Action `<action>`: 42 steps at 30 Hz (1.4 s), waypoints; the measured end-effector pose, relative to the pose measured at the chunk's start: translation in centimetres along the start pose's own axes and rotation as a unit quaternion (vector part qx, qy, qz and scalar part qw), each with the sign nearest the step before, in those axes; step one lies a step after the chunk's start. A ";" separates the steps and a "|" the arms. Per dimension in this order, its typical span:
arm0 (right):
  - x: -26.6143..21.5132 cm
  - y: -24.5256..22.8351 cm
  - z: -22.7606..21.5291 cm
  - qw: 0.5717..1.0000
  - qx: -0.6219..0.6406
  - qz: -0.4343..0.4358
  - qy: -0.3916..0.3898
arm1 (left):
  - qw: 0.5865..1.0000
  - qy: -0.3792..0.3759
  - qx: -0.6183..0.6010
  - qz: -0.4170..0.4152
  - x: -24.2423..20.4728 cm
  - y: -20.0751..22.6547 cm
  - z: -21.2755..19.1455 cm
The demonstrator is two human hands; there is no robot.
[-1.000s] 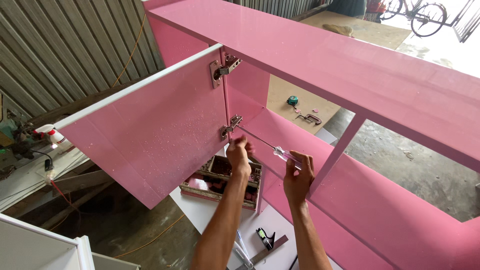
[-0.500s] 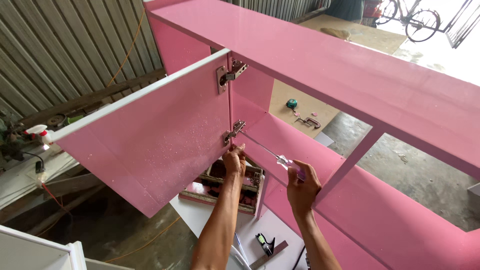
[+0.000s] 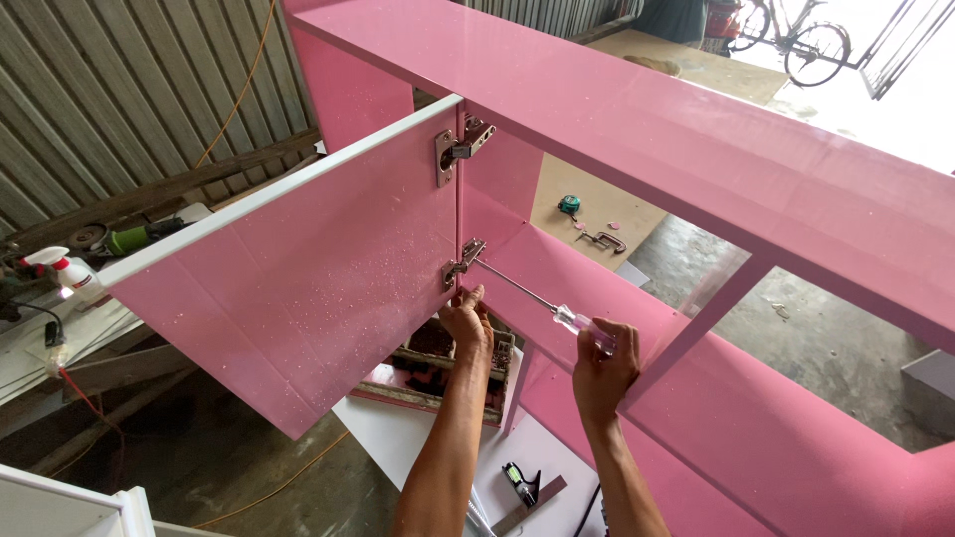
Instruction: The person uses a screwdriver to tighten screws on the hinges of a pink cabinet door. They repeatedly open and close the door to test the alignment and movement of the hinges during the process.
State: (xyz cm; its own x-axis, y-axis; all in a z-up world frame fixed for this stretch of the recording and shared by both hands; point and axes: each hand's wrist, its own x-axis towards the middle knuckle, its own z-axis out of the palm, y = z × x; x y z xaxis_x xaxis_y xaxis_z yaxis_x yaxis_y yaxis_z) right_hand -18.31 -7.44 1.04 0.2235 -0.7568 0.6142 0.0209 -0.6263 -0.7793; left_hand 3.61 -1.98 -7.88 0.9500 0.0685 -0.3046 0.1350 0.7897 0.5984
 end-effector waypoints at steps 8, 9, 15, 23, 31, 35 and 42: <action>0.8 -0.6 -0.3 0.991 0.008 0.132 -0.037 | 1.000 -0.025 0.004 0.000 0.7 -0.5 -0.9; 0.7 -0.7 -0.4 0.992 0.040 0.102 -0.065 | 1.000 -0.028 0.005 0.000 1.3 -0.9 -1.2; 1.3 -0.9 0.4 0.977 -0.085 0.196 -0.006 | 0.999 -0.034 0.007 0.012 0.5 0.3 -0.8; 1.3 -1.3 -0.2 0.992 -0.013 0.110 -0.054 | 0.999 -0.033 0.014 0.021 2.7 -1.5 -2.0; 2.5 0.5 0.6 0.963 -0.033 0.268 -0.022 | 0.998 -0.043 0.017 0.038 0.7 0.3 -1.1; 1.7 -1.3 0.1 0.986 -0.003 0.165 -0.037 | 0.998 -0.046 0.019 0.036 0.0 0.9 -0.6; 2.3 -1.2 -0.2 0.973 -0.058 0.221 -0.041 | 0.997 -0.042 0.037 0.043 0.2 0.6 -0.4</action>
State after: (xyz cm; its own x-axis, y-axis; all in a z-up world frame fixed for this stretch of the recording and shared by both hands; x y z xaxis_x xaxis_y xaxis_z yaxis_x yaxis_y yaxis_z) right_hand -17.99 -8.47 3.39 0.2624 -0.9426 0.2066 -0.2034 -0.2633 -0.9430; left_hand 3.80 -1.22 -7.89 0.9789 0.0790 -0.1886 0.0704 0.7355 0.6739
